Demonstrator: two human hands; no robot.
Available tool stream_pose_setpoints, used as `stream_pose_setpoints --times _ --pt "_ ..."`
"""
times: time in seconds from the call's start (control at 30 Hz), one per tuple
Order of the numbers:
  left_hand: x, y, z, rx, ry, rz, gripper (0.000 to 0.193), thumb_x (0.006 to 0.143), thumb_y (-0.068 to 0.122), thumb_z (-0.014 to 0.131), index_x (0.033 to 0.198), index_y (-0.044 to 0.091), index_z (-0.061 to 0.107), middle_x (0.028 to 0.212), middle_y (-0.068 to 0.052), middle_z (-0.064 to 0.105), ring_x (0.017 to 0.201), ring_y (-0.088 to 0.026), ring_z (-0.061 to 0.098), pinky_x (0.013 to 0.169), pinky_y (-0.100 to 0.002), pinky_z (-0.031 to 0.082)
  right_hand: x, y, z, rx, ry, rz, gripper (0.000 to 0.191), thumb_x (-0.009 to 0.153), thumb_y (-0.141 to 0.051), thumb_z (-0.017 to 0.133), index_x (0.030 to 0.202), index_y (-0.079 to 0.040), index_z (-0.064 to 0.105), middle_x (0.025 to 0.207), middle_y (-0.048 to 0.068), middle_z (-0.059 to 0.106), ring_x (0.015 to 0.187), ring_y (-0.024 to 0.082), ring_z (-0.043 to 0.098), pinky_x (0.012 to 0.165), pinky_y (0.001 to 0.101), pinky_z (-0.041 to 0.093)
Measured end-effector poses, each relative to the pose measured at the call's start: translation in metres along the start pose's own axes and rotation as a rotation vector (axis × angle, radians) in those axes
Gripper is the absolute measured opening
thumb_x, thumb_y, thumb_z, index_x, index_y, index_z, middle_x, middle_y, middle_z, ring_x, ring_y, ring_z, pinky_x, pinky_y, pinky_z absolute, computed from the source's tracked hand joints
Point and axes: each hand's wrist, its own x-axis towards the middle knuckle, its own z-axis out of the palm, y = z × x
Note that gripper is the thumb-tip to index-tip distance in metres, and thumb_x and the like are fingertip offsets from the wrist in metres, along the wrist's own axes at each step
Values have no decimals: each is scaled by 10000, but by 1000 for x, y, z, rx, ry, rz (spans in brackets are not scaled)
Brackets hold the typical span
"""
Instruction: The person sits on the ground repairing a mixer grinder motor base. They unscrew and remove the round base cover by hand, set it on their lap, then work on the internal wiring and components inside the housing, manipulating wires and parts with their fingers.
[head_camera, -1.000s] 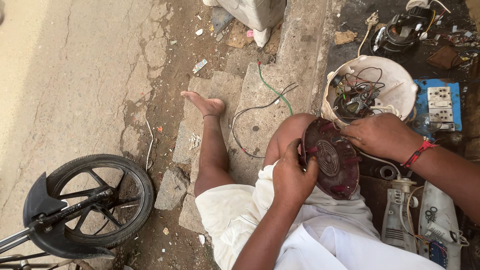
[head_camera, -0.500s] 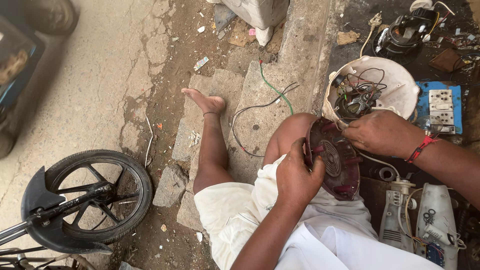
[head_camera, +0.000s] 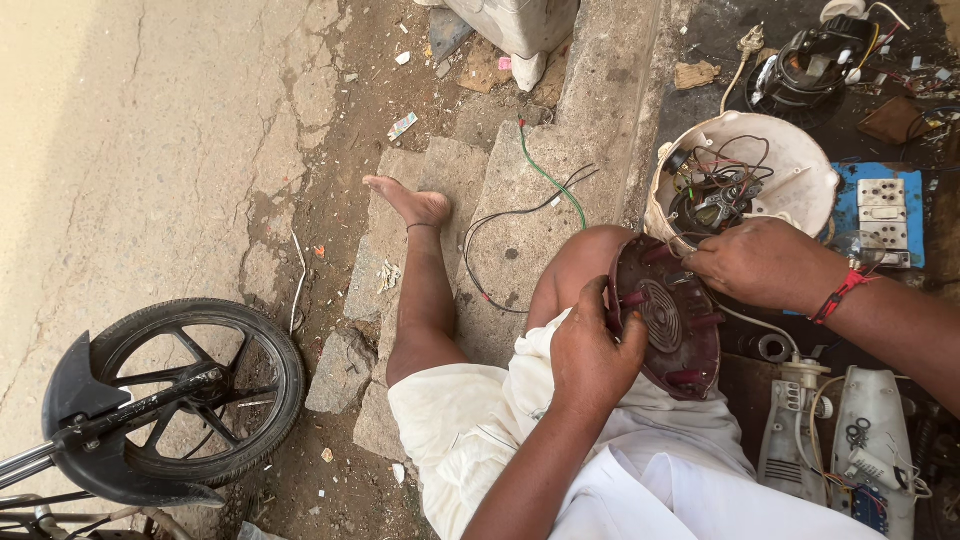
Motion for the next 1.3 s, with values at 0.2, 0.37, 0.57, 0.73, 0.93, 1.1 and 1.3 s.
stream_pose_setpoints --times 0.2,0.37,0.57,0.73,0.93,1.1,1.3 --pt "0 0 -1 -10 4 6 537 836 217 703 1311 -7 589 897 -190 739 804 -326 740 728 -430 568 0 2 1 19 9 -6 264 811 -275 667 1047 -158 692 857 58 696 732 304 724 648 458 589" --pt "-1 -1 0 -26 2 1 527 838 208 700 1307 -7 593 884 -189 738 799 -326 739 723 -430 568 0 1 -1 26 21 -21 281 792 -258 687 1056 -164 706 857 56 704 739 296 730 638 450 593" --pt "-2 -3 1 -50 9 3 516 836 199 697 1294 -17 597 869 -193 735 790 -330 738 716 -431 567 -1 -2 -9 58 33 -5 300 769 -258 717 1055 -166 720 847 50 716 754 297 732 650 450 593" --pt "-2 -4 1 -53 3 -9 514 838 196 684 1295 -23 596 866 -192 735 785 -321 742 718 -423 572 -7 -14 -12 96 79 78 386 723 -331 786 1058 -150 720 802 72 699 710 319 712 638 472 570" --pt "-2 -4 0 -51 8 -4 508 836 196 686 1285 -26 604 856 -191 734 783 -323 739 718 -423 569 -11 -25 -2 54 258 85 263 744 -319 795 911 -143 694 703 65 653 685 295 700 627 459 553" --pt "-1 -4 1 -57 1 -22 503 835 198 684 1281 -20 607 845 -188 736 782 -320 741 725 -419 572 -13 -24 4 92 275 83 200 758 -283 785 901 -154 731 691 58 650 656 285 695 603 443 551" --pt "-2 -6 2 -51 17 13 500 840 200 686 1285 -14 607 854 -186 734 790 -325 738 723 -426 567 -15 -17 8 145 298 24 187 782 -257 757 930 -142 754 724 49 674 663 280 693 598 426 556"
